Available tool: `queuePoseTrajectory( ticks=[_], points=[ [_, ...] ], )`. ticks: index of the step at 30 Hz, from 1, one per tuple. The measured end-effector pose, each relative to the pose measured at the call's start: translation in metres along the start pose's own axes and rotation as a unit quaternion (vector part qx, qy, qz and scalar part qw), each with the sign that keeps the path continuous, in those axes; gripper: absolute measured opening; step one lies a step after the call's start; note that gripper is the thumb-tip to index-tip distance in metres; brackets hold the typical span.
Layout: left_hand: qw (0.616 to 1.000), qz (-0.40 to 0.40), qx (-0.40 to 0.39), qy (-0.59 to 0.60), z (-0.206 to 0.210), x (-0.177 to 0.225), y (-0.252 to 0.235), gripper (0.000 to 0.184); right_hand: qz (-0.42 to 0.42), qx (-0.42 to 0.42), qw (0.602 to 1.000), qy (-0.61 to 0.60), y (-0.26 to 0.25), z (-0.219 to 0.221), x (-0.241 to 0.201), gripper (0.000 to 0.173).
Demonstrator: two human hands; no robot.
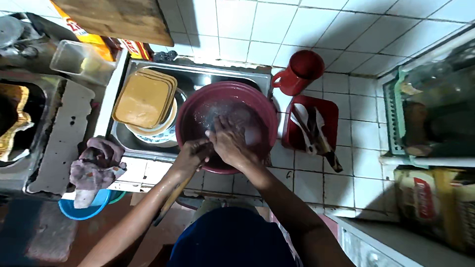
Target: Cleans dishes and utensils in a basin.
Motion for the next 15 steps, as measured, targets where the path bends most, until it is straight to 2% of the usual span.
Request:
queuePoseTrajectory(
  ticks=[2,4,6,8,10,13,15],
  points=[
    [0.995,0.013,0.050,-0.090,-0.005,-0.010,0.005,0.024,-0.032,-0.019,0.994,-0.100,0.001,0.014,0.013,0.060],
    [0.965,0.046,0.114,-0.232,-0.013,-0.005,0.010,0.030,-0.062,-0.006,0.985,-0.162,-0.012,0.009,0.032,0.053],
    [0.923,0.081,0.160,-0.340,-0.019,0.008,0.017,0.033,-0.012,-0.020,0.985,-0.173,-0.037,-0.010,0.056,0.047],
    [0.873,0.098,0.188,-0.439,-0.027,0.023,0.020,0.037,0.071,-0.024,0.979,-0.192,-0.066,-0.028,0.093,0.046],
    [0.815,0.131,0.197,-0.530,-0.042,0.036,0.021,0.046,0.135,-0.004,0.958,-0.253,-0.087,-0.036,0.124,0.043],
    [0.732,0.146,0.195,-0.636,-0.063,0.054,0.020,0.051,0.180,0.022,0.932,-0.313,-0.100,-0.033,0.152,0.045],
    [0.697,0.155,0.206,-0.670,-0.067,0.064,0.024,0.047,0.202,0.027,0.918,-0.340,-0.100,-0.026,0.159,0.047]
  ],
)
Point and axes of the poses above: each hand's wrist, its own y-axis away from the middle knuckle, its own z-axis out of the palm, x = y × z, the point moved 8 cm from there along -y, towards the middle knuckle, and after that the axes turned 13 degrees about -z, right-handed, at the moved point
